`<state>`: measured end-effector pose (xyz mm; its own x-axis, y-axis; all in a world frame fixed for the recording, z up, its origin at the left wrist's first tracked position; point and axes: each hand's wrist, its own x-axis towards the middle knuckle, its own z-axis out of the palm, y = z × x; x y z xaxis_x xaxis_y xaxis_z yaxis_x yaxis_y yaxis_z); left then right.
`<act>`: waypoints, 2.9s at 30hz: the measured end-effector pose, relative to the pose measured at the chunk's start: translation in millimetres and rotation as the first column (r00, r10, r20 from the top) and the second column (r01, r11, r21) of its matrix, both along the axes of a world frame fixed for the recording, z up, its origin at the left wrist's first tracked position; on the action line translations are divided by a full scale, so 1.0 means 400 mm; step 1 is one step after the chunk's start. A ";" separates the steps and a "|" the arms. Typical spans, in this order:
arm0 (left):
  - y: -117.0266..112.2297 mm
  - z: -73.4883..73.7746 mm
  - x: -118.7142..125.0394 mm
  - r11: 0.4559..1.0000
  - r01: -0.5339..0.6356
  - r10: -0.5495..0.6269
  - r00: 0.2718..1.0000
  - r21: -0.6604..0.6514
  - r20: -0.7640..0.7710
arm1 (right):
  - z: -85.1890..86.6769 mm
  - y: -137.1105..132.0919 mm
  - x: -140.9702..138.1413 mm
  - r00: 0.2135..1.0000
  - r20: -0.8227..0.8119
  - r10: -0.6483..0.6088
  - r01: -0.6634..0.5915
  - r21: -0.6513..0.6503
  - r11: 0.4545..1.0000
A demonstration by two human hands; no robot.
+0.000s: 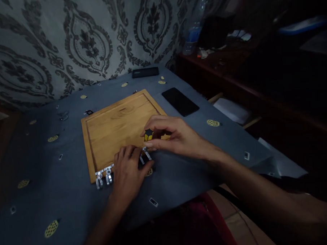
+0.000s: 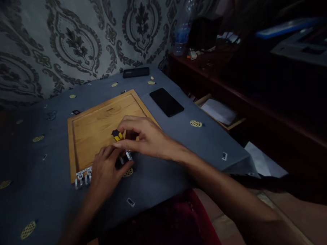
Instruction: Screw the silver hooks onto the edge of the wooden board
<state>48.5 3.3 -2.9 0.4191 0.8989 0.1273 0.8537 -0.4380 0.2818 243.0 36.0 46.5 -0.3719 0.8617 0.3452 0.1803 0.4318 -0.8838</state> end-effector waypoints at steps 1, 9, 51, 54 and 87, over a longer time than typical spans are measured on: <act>0.000 0.001 0.000 1.000 0.002 -0.002 1.000 -0.002 -0.002 | -0.008 0.004 -0.004 1.000 -0.027 -0.007 0.006 -0.009 1.000; 0.002 -0.004 0.000 0.999 0.003 -0.003 1.000 0.035 -0.007 | -0.020 0.024 -0.016 0.992 -0.116 0.049 -0.052 -0.027 0.998; 0.009 -0.013 -0.005 0.996 0.044 -0.049 0.997 0.074 0.060 | -0.072 0.014 -0.004 0.977 -0.177 -0.119 0.169 0.302 0.938; 0.009 -0.015 -0.007 0.995 0.044 -0.049 0.997 0.087 0.061 | -0.055 0.016 0.000 0.988 -0.145 -0.046 0.082 0.256 0.963; 0.008 -0.020 -0.005 0.996 0.023 -0.030 0.997 0.090 0.071 | -0.044 0.018 -0.026 0.971 -0.214 0.108 -0.084 0.120 0.989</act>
<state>46.6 6.4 -10.9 0.4297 0.8713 0.2371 0.8203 -0.4864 0.3008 232.5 43.0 28.8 -0.3555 0.7779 0.5181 -0.0603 0.5341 -0.8433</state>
